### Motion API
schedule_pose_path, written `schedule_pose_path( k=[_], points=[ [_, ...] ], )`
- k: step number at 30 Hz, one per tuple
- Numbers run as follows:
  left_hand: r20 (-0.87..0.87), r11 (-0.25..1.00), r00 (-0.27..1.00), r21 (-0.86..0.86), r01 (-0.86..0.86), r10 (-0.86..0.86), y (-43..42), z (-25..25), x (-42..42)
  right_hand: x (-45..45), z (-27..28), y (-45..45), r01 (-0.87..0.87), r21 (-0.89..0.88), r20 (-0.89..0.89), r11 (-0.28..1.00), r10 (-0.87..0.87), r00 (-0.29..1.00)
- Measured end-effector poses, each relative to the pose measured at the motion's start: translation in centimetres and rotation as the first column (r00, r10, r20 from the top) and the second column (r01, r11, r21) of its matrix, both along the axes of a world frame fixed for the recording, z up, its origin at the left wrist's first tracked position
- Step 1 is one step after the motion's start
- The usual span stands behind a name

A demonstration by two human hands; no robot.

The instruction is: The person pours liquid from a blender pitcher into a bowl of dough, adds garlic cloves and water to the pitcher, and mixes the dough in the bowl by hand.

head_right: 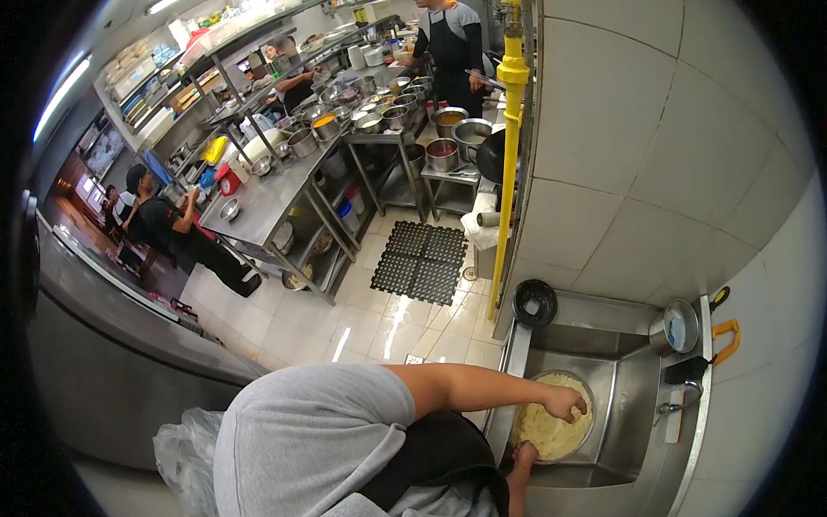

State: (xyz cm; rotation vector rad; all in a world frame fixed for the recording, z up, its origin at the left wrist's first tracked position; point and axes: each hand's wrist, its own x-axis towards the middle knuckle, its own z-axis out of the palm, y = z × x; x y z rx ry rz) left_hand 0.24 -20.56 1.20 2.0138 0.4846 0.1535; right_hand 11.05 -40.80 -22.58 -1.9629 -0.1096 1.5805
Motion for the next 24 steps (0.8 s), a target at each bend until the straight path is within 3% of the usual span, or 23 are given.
schedule_pose_path(
  k=[2, 6, 8, 15, 24],
  points=[
    [0.053, 0.999, 0.999, 0.029, -0.013, 0.011, -0.1, -1.0, 0.3, -0.4, 1.0, -0.1, -0.004, 0.072, -0.005, 0.997, 0.005, 1.000],
    [0.087, 0.997, 0.996, 0.071, -0.003, -0.004, 0.1, -1.8, 0.7, 0.0, 0.5, -0.1, -0.015, 0.057, 0.001, 0.998, 0.015, 1.000],
    [0.010, 1.000, 1.000, 0.004, 0.006, -0.006, 0.1, 0.2, 0.0, 0.3, -0.5, -0.4, -0.007, 0.056, -0.031, 0.998, 0.008, 0.999],
    [0.007, 0.995, 0.998, -0.081, -0.055, 0.056, -0.3, 1.4, -0.3, 0.2, 0.3, 0.0, -0.029, -0.003, 0.004, 1.000, 0.029, 1.000],
    [0.037, 0.999, 0.999, 0.025, -0.025, 0.024, 0.1, -1.6, 0.7, 0.7, -0.7, -0.1, -0.085, -0.038, 0.013, 0.996, 0.085, 0.996]
  ],
)
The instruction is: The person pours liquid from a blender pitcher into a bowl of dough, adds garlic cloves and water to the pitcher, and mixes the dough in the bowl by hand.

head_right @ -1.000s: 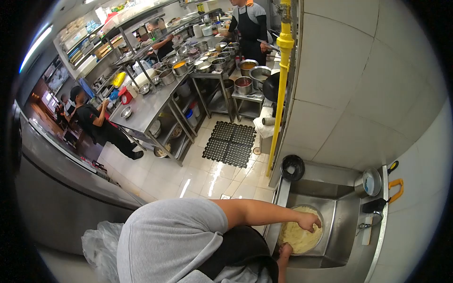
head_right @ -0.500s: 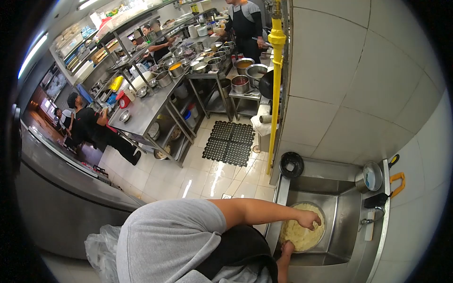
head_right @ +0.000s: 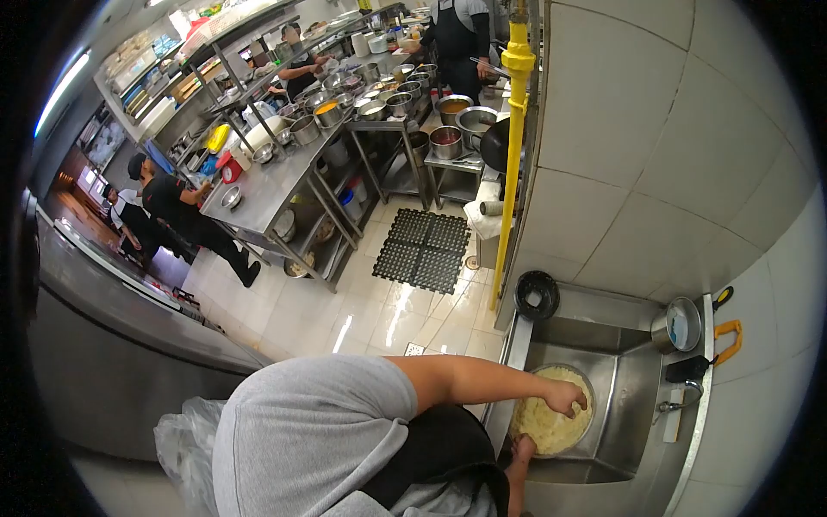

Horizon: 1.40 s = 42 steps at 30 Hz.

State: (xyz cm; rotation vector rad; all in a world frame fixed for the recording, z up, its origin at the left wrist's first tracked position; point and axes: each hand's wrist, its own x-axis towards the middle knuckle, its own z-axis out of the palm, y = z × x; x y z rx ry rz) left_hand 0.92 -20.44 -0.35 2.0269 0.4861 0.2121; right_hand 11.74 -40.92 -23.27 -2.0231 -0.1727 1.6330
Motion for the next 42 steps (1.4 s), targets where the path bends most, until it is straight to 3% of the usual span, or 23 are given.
schedule_pose_path(
  k=[21, 42],
  points=[
    [-0.022, 1.000, 1.000, -0.017, 0.018, -0.019, -0.3, 0.5, -0.4, -0.6, 1.3, 0.1, 0.030, 0.039, -0.054, 0.999, -0.028, 0.998],
    [-0.047, 1.000, 0.999, -0.015, 0.025, -0.026, -0.5, 1.0, -0.5, -0.8, 0.0, -0.2, 0.019, 0.001, 0.047, 1.000, -0.019, 0.999]
  ],
)
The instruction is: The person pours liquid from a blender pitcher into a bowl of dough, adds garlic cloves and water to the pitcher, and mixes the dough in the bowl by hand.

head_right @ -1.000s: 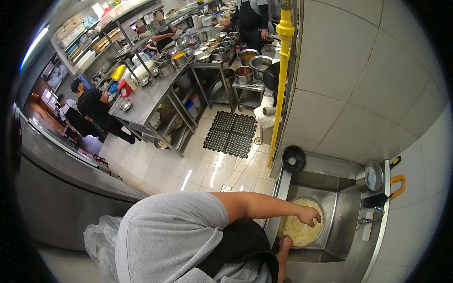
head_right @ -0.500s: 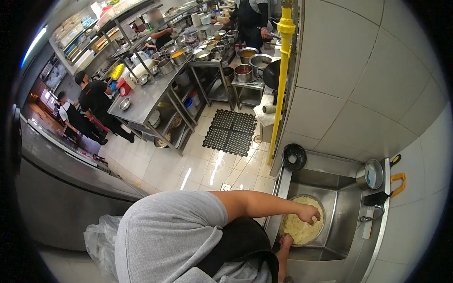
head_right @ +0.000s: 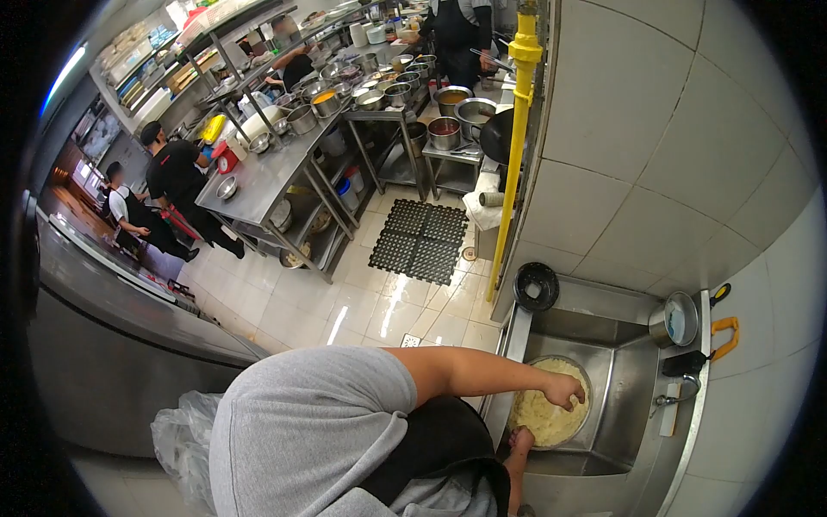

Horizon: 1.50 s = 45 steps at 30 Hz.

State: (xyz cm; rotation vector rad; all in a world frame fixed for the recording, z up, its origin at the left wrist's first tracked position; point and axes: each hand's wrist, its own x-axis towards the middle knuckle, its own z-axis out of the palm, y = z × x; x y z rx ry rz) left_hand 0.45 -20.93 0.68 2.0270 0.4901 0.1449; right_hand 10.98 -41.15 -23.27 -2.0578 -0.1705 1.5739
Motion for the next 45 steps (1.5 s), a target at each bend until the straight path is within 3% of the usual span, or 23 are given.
schedule_pose_path(
  k=[8, 9, 10, 13, 14, 15, 16, 17, 19, 21, 28, 29, 30, 31, 32, 33, 34, 35, 37, 38, 39, 41, 45],
  points=[
    [0.003, 1.000, 1.000, 0.004, 0.015, -0.015, 0.2, -0.4, -0.3, 0.1, 0.4, -0.3, 0.025, 0.042, -0.027, 0.999, -0.023, 0.999],
    [0.026, 0.999, 0.999, -0.041, -0.027, 0.028, 0.1, -2.9, 0.2, 0.5, -1.5, -1.2, 0.004, 0.168, -0.001, 0.986, -0.003, 1.000],
    [0.103, 0.994, 0.992, 0.090, 0.057, -0.066, 0.4, -5.9, 1.1, 1.4, -3.7, -1.7, -0.059, 0.012, 0.074, 0.998, 0.058, 0.996],
    [0.148, 0.975, 0.985, 0.214, 0.057, -0.090, 0.2, -5.1, 0.0, 1.2, -5.6, -2.5, -0.380, -0.020, 0.337, 0.925, 0.364, 0.868],
    [-0.091, 0.996, 0.994, -0.074, 0.046, -0.053, 0.0, -0.1, -0.7, 1.1, -5.6, -2.3, -0.426, -0.042, 0.386, 0.904, 0.407, 0.828],
    [-0.121, 0.999, 0.992, 0.021, 0.025, -0.022, 0.3, -0.8, -0.7, 1.2, -5.7, -2.0, -0.426, -0.048, 0.405, 0.904, 0.407, 0.819],
    [-0.192, 0.988, 0.981, -0.157, -0.008, -0.022, 0.8, 1.3, -0.9, 1.2, -5.2, -1.4, -0.402, -0.046, 0.407, 0.914, 0.385, 0.828],
    [-0.057, 0.990, 0.998, -0.143, 0.002, -0.010, 1.2, 0.4, -0.7, 1.2, -4.6, -1.3, -0.363, -0.035, 0.397, 0.931, 0.346, 0.850],
    [-0.109, 0.981, 0.994, -0.193, -0.030, 0.009, 1.0, 2.5, -0.6, 1.6, -4.9, -0.5, -0.373, -0.043, 0.400, 0.927, 0.358, 0.844],
    [-0.133, 0.977, 0.991, -0.210, -0.043, 0.015, 0.9, 2.3, -0.8, 0.9, -2.6, 0.1, -0.155, -0.116, 0.296, 0.981, 0.183, 0.938],
    [-0.065, 0.973, 0.996, -0.215, -0.080, 0.067, 0.8, 2.3, -0.6, 1.1, -2.9, -0.4, -0.204, -0.081, 0.294, 0.976, 0.219, 0.930],
    [-0.055, 0.991, 0.998, -0.130, -0.041, 0.034, 0.8, 2.4, -0.4, 1.6, -4.0, -1.2, -0.610, -0.182, 0.495, 0.771, 0.608, 0.621],
    [-0.054, 0.999, 0.998, -0.035, -0.022, 0.020, 1.0, 2.2, -0.5, 2.1, -6.0, -1.4, -0.846, -0.356, 0.603, 0.397, 0.789, 0.117],
    [-0.120, 0.997, 0.993, -0.073, -0.031, 0.022, 1.0, 2.4, -0.7, 1.6, -7.5, -2.0, -0.528, -0.091, 0.529, 0.844, 0.490, 0.693],
    [-0.160, 0.996, 0.987, -0.087, -0.035, 0.021, 0.6, 1.6, -0.8, 1.1, -6.9, -2.5, -0.453, -0.039, 0.515, 0.891, 0.406, 0.755],
    [-0.016, 0.976, 0.998, 0.208, -0.061, 0.066, 0.0, 3.4, -1.2, 0.7, -6.4, -2.6, -0.424, 0.272, 0.505, 0.864, 0.247, 0.827],
    [-0.141, 0.983, 0.977, 0.116, -0.143, 0.159, -0.3, 5.1, -2.1, 1.3, -5.9, -1.9, -0.213, 0.241, 0.239, 0.947, 0.155, 0.959],
    [-0.070, 0.986, 0.990, 0.117, -0.117, 0.126, -0.2, 3.7, -2.0, 2.5, -7.9, -1.6, 0.013, 0.125, 0.009, 0.992, -0.014, 1.000],
    [0.188, 0.990, 0.972, -0.034, -0.137, 0.141, 1.0, 1.7, -1.8, 1.9, -4.7, -1.0, -0.091, 0.197, 0.024, 0.976, 0.088, 0.996],
    [0.275, 0.986, 0.947, -0.058, -0.155, 0.165, 1.2, 1.2, -1.6, 1.1, -3.0, -0.6, 0.159, 0.097, -0.088, 0.983, -0.150, 0.985],
    [0.266, 0.982, 0.946, -0.078, -0.171, 0.186, 1.3, 2.9, -2.5, 2.4, -2.9, -0.7, 0.120, 0.107, -0.301, 0.987, -0.083, 0.950],
    [0.312, 0.978, 0.928, -0.092, -0.186, 0.206, 2.0, 3.2, -3.5, 3.4, -2.2, -0.7, 0.048, 0.207, -0.378, 0.977, 0.035, 0.925],
    [0.329, 0.953, 0.905, -0.221, -0.205, 0.271, 2.9, 5.4, -6.9, 0.3, 5.0, 0.1, 0.213, 0.170, -0.273, 0.962, -0.161, 0.948]
  ],
)
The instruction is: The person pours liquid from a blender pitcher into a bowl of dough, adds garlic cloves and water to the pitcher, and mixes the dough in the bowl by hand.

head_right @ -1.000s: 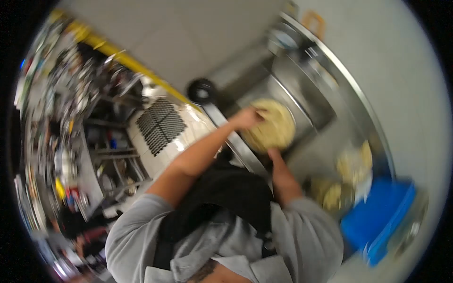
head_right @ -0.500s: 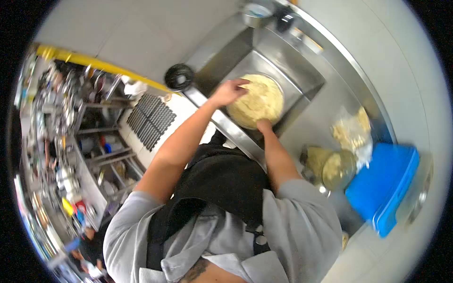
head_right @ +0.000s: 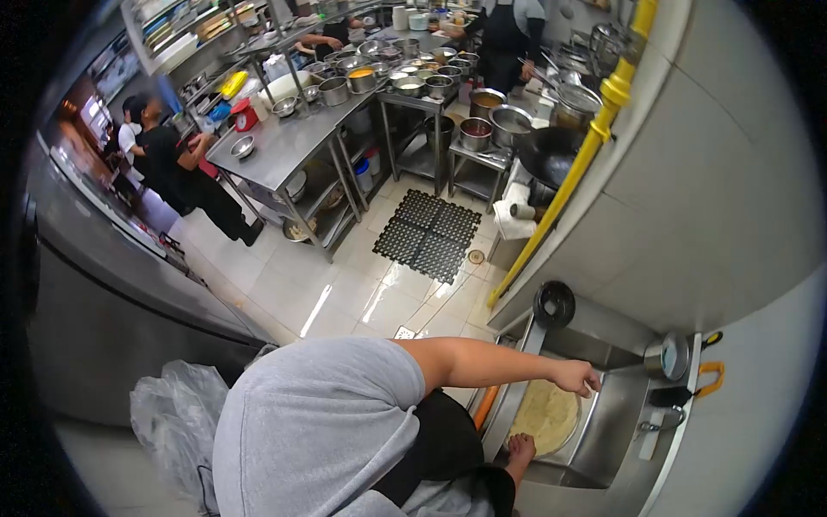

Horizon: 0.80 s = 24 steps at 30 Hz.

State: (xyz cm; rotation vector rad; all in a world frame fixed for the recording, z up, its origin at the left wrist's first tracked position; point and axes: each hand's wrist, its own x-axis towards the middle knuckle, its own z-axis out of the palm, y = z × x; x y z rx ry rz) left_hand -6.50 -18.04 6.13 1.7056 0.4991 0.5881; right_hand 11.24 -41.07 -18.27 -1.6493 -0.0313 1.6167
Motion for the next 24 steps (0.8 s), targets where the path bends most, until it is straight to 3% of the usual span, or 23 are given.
schedule_pose_path(
  k=[1, 2, 5, 7, 11, 13, 14, 15, 16, 18, 19, 20, 22, 23, 24],
  points=[
    [0.047, 0.998, 0.999, -0.049, -0.025, 0.028, 0.4, -0.4, -1.0, -0.6, 1.1, 0.6, 0.134, -0.027, 0.051, 0.991, -0.132, 0.990],
    [0.092, 0.994, 0.994, -0.097, -0.047, 0.056, 1.1, -0.7, -2.1, -1.0, 2.5, 1.1, 0.120, -0.011, 0.060, 0.993, -0.119, 0.991],
    [0.117, 0.996, 0.989, -0.011, -0.093, 0.093, 2.1, -0.1, -9.5, -2.1, 4.8, 2.2, 0.028, 0.018, 0.109, 0.999, -0.030, 0.994],
    [0.124, 0.992, 0.984, -0.006, -0.127, 0.127, 2.1, 0.1, -16.3, -4.6, 6.5, 3.2, 0.095, 0.067, 0.335, 0.993, -0.112, 0.935],
    [0.017, 0.943, 0.945, 0.057, -0.327, 0.327, 1.7, -2.7, -31.5, -5.1, 4.8, 7.1, -0.093, 0.144, 0.407, 0.985, 0.027, 0.913],
    [-0.002, 0.891, 0.894, 0.074, -0.448, 0.449, 1.2, -6.7, -39.7, -7.5, 5.1, 9.2, -0.357, -0.005, 0.813, 0.934, 0.211, 0.542],
    [-0.028, 0.857, 0.859, 0.089, -0.508, 0.512, 0.7, -8.9, -43.4, -9.2, 5.3, 9.9, -0.439, -0.119, 0.924, 0.891, 0.261, 0.279],
    [-0.087, 0.817, 0.813, 0.069, -0.572, 0.576, -0.7, -9.5, -47.6, -12.4, 8.5, 9.6, -0.515, -0.155, 0.985, 0.843, 0.173, -0.013],
    [-0.145, 0.773, 0.761, 0.050, -0.633, 0.633, -2.7, -10.3, -51.9, -14.9, 9.8, 10.3, -0.530, -0.154, 0.986, 0.834, 0.167, -0.022],
    [-0.185, 0.668, 0.642, 0.193, -0.719, 0.744, -4.9, -16.6, -59.5, -18.8, 12.0, 11.2, -0.352, -0.400, 0.916, 0.846, 0.352, -0.194],
    [-0.213, 0.615, 0.580, 0.193, -0.764, 0.787, -7.2, -18.3, -63.4, -23.6, 17.0, 9.9, -0.388, -0.439, 0.899, 0.810, 0.393, -0.195],
    [-0.276, 0.554, 0.501, 0.160, -0.817, 0.820, -10.2, -19.1, -66.9, -24.7, 16.9, 10.0, -0.392, -0.443, 0.896, 0.806, 0.394, -0.203],
    [-0.393, 0.414, 0.355, 0.075, -0.907, 0.848, -15.7, -23.2, -73.0, -26.7, 16.5, 11.4, -0.269, -0.618, 0.783, 0.739, 0.544, -0.303],
    [-0.472, 0.324, 0.276, 0.022, -0.946, 0.837, -18.8, -24.2, -75.7, -23.9, 13.1, 13.2, -0.284, -0.728, 0.683, 0.624, 0.619, -0.388],
    [-0.532, 0.220, 0.197, -0.019, -0.975, 0.824, -22.2, -24.5, -77.8, -27.9, 14.9, 12.8, -0.199, -0.756, 0.647, 0.624, 0.664, -0.374]
  ],
)
